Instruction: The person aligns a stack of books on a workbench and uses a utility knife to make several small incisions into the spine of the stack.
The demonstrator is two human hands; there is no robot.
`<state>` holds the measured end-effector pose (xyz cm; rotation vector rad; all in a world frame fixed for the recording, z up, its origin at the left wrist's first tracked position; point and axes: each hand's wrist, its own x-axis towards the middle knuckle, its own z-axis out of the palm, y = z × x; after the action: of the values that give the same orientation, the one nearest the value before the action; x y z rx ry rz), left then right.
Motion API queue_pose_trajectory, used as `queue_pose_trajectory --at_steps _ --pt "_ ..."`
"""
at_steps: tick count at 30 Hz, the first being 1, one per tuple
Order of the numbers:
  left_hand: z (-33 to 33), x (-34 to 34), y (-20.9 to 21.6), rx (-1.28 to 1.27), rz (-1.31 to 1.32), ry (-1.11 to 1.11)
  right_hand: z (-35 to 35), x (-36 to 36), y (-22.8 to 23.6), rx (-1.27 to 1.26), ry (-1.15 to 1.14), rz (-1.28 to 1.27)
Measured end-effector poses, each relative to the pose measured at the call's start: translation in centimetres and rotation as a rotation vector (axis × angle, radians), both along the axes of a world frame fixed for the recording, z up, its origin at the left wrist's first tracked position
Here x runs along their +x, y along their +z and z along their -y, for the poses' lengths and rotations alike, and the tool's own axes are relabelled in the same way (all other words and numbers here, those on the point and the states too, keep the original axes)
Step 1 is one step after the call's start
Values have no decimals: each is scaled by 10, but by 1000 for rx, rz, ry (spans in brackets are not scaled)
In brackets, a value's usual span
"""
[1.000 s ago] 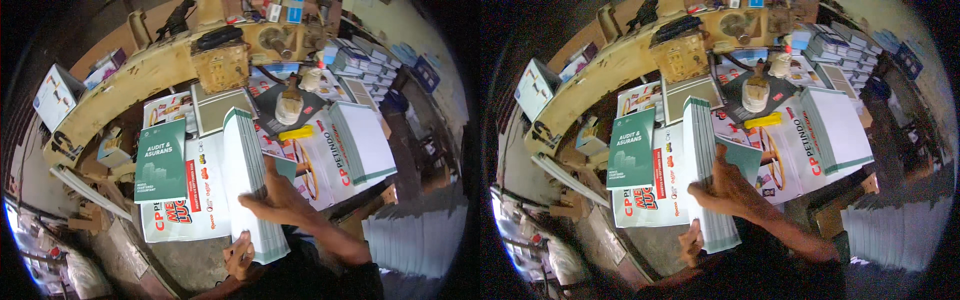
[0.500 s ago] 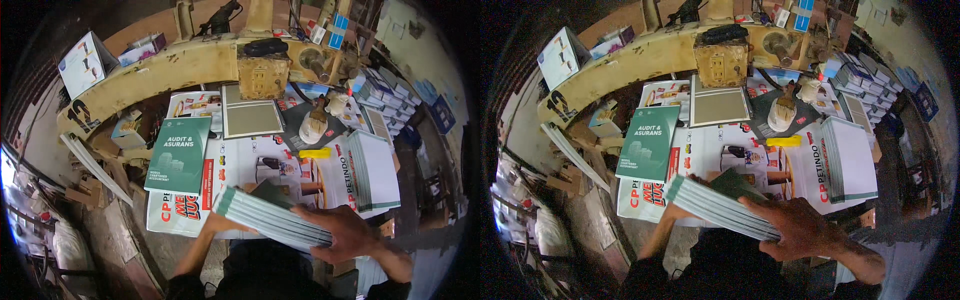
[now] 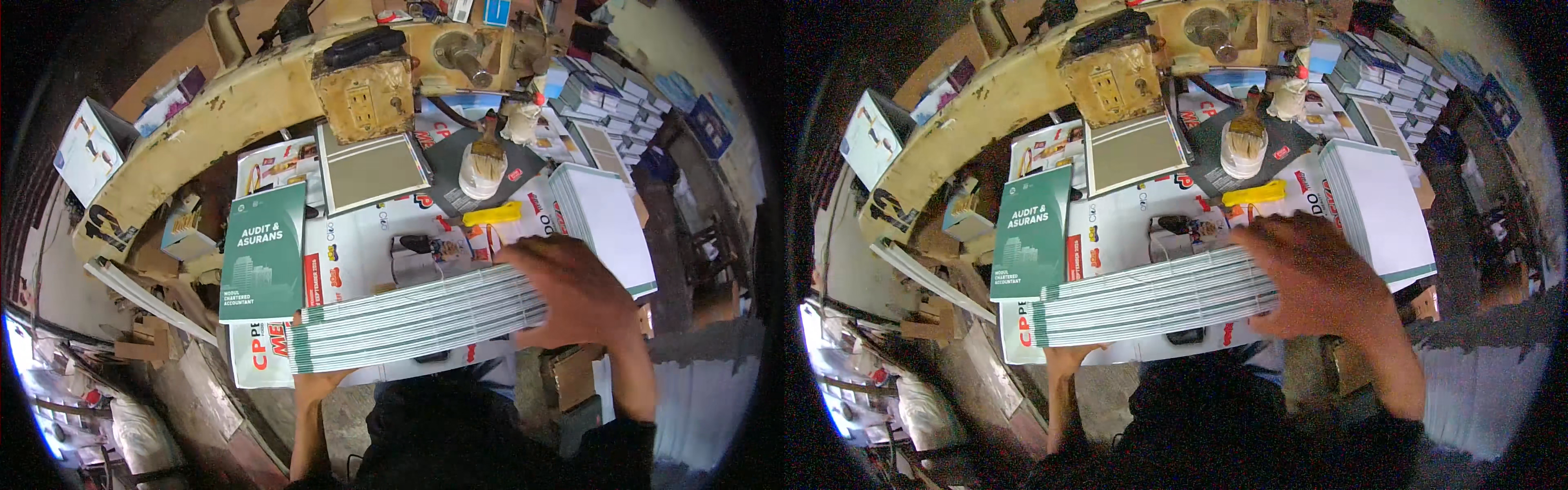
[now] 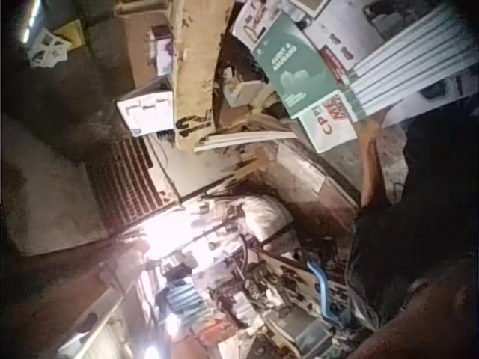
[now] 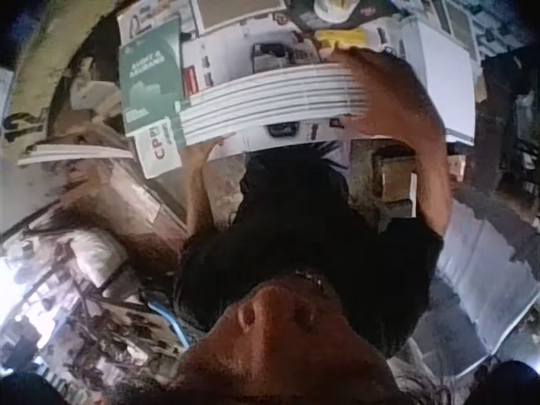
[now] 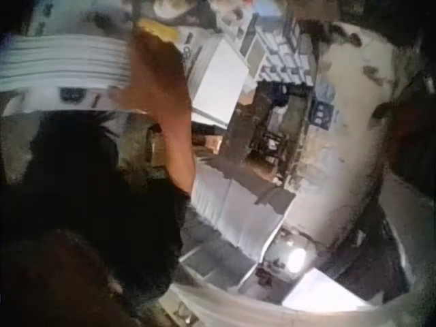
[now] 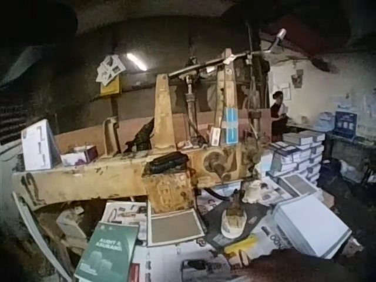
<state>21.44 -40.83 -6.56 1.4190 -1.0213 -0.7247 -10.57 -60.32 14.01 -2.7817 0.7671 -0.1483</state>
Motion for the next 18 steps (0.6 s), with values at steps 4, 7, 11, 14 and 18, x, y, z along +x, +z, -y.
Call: queue_pose_trajectory --at_steps 4,7,11,14,18 --pt "20 -4 68 -140 420 -94 -12 -33 -3 31 -302 116" --pt "32 2 121 -244 306 -222 -22 -33 -19 -39 -313 242" --pt "41 -6 133 -105 275 -186 -24 -41 -49 109 -443 630" --pt "36 -36 102 -267 -77 -77 -36 -35 -95 545 -558 989" --pt "8 -18 58 49 183 171 -49 -18 -109 422 -591 989"
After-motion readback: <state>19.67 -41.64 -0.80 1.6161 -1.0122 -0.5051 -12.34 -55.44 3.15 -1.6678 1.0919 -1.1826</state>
